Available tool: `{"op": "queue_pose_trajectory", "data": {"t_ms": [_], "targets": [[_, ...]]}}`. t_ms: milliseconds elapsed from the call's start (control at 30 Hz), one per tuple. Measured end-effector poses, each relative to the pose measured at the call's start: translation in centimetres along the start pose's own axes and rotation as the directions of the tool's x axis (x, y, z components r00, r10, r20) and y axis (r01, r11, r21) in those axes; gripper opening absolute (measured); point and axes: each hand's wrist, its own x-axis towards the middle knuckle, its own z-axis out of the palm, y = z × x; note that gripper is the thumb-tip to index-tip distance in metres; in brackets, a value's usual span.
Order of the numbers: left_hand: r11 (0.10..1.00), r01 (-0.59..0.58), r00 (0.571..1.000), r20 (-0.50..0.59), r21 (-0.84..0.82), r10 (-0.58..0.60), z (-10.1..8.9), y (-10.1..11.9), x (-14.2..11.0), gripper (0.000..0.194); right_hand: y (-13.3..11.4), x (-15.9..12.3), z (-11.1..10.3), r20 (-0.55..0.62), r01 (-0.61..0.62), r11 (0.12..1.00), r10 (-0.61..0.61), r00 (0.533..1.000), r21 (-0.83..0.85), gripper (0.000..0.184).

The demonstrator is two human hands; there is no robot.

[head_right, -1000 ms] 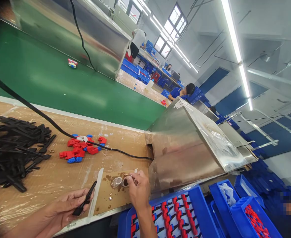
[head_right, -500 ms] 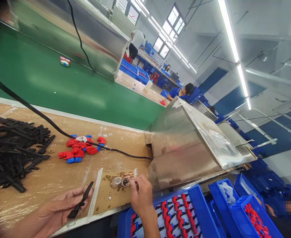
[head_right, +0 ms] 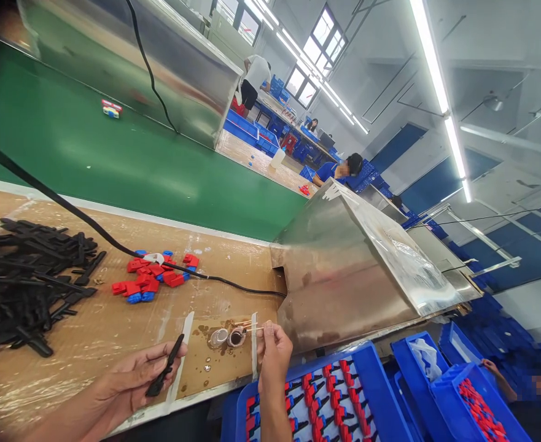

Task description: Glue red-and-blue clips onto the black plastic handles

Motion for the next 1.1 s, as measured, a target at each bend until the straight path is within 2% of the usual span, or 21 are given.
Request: {"op": "queue_pose_trajectory", "data": {"t_ms": [133,233,300,367,433,500,567,700,867,1033,1100], "targets": [[0.999,-0.03,0.999,0.012,-0.015,0.03,1.4,0.0,0.1,0.044,-0.5,-0.5,0.0,-0.012,-0.088,0.983,0.091,0.996,0.16,0.061],[0.999,-0.043,0.999,0.022,-0.011,0.043,2.3,0.1,-0.1,0.045,-1.4,-1.7,-0.4,0.002,-0.117,0.967,0.12,0.993,0.227,0.059],[0.998,-0.053,0.998,0.021,-0.015,0.053,2.8,0.1,-0.3,0.04,-2.1,-3.2,-0.7,0.05,-0.111,0.967,0.102,0.993,0.23,0.054],[0.999,-0.041,0.998,0.036,-0.018,0.042,3.1,0.0,-0.5,0.034,-2.8,-5.3,-0.6,0.087,-0.038,0.981,0.022,0.996,0.189,0.046],[0.999,-0.019,0.998,0.058,-0.04,0.021,3.1,-0.2,-0.6,0.032,-3.5,-7.5,-0.1,0.071,0.092,0.989,-0.101,0.992,0.12,0.042],[0.998,-0.001,0.997,0.073,-0.069,0.006,3.0,-0.6,-0.5,0.033,-4.1,-9.3,0.5,0.035,0.214,0.976,-0.216,0.976,0.05,0.041],[0.996,0.003,0.997,0.072,-0.087,0.003,2.9,-0.9,-0.4,0.034,-4.6,-10.4,1.1,0.049,0.301,0.954,-0.301,0.952,0.0,0.04],[0.996,0.008,0.997,0.082,-0.092,-0.001,4.0,-0.2,-1.0,0.037,-4.9,-10.8,1.3,0.151,0.372,0.925,-0.358,0.922,-0.08,0.043],[0.996,0.024,0.997,0.074,-0.082,-0.018,5.5,1.3,-2.1,0.042,-4.5,-10.5,1.5,0.211,0.429,0.9,-0.407,0.889,-0.073,0.033],[0.996,0.008,0.997,0.082,-0.089,-0.001,4.1,0.3,-1.2,0.041,-4.1,-10.5,2.1,0.196,0.501,0.861,-0.478,0.856,-0.087,0.031],[0.997,-0.012,0.996,0.092,-0.081,0.02,3.6,-0.2,-1.0,0.04,-4.3,-10.5,2.1,0.207,0.551,0.824,-0.521,0.828,-0.129,0.03]]}}
